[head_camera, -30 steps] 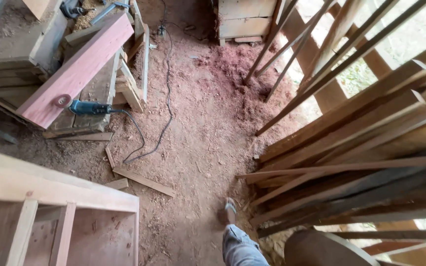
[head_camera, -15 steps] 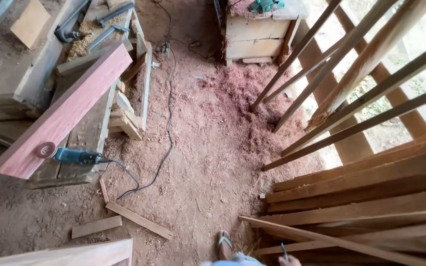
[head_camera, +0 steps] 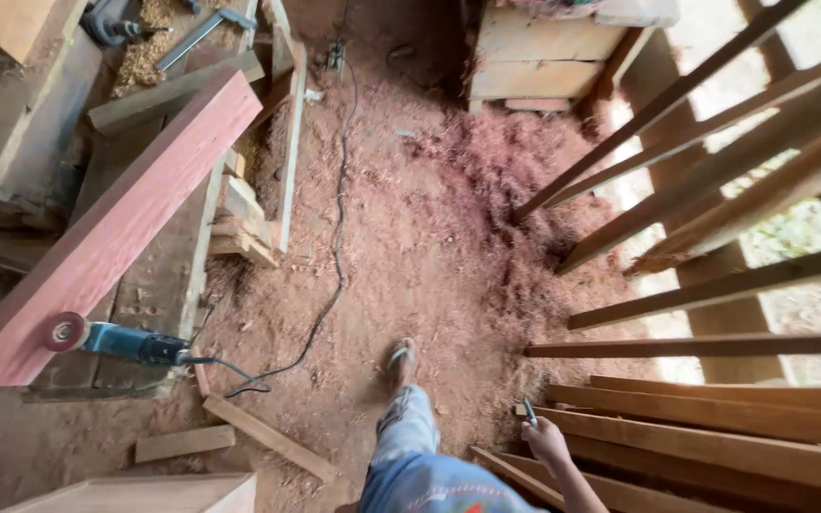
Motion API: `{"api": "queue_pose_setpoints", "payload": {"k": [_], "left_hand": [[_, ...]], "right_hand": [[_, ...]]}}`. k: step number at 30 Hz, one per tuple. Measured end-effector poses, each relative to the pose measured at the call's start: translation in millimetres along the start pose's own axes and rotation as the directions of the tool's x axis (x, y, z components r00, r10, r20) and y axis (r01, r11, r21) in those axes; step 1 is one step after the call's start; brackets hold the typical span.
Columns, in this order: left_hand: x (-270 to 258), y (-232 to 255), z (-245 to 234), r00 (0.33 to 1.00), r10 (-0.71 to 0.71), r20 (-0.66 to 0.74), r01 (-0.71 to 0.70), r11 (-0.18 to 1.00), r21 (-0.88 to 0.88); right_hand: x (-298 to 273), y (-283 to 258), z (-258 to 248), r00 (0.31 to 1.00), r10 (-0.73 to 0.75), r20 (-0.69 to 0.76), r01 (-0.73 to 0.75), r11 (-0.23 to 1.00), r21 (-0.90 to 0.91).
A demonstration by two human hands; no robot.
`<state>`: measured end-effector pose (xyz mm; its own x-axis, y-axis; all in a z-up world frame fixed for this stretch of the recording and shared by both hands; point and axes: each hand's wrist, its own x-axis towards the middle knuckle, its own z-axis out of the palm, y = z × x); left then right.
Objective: The person measures a wooden plank with a tape measure and marks it with a pen. They then measure the interior of a wooden cabinet structure and return to the plank to take additional measurements.
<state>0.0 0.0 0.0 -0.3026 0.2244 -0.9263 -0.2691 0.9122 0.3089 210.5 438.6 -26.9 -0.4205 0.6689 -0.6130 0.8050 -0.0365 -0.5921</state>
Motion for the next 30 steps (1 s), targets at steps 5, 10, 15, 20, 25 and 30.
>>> {"api": "queue_pose_setpoints", "payload": {"k": [5, 10, 15, 20, 25, 30], "left_hand": [[31, 41, -60, 0.988, -0.147, 0.054, 0.154, 0.972, -0.179], [65, 132, -157, 0.978, -0.202, 0.057, 0.209, 0.929, -0.304], [83, 289, -275, 0.991, -0.080, -0.104, 0.069, 0.992, -0.107], [132, 424, -317, 0.987, -0.028, -0.158, 0.032, 0.999, 0.023], [125, 533, -294, 0.993, 0.031, -0.110, -0.016, 0.990, 0.138], [194, 576, -247, 0.991, 0.134, -0.016, -0.123, 0.944, 0.307]], "right_hand": [[67, 25, 5, 0.938, 0.275, 0.213, -0.303, 0.946, 0.112], [125, -53, -26, 0.984, 0.108, 0.145, -0.060, 0.951, -0.303], [124, -147, -47, 0.979, 0.088, 0.185, -0.048, 0.977, -0.208], [173, -224, -25, 0.949, 0.134, 0.285, -0.085, 0.980, -0.180], [290, -284, -57, 0.941, 0.208, 0.267, -0.182, 0.976, -0.121], [380, -289, -150, 0.935, 0.294, 0.200, -0.303, 0.953, 0.019]]}}
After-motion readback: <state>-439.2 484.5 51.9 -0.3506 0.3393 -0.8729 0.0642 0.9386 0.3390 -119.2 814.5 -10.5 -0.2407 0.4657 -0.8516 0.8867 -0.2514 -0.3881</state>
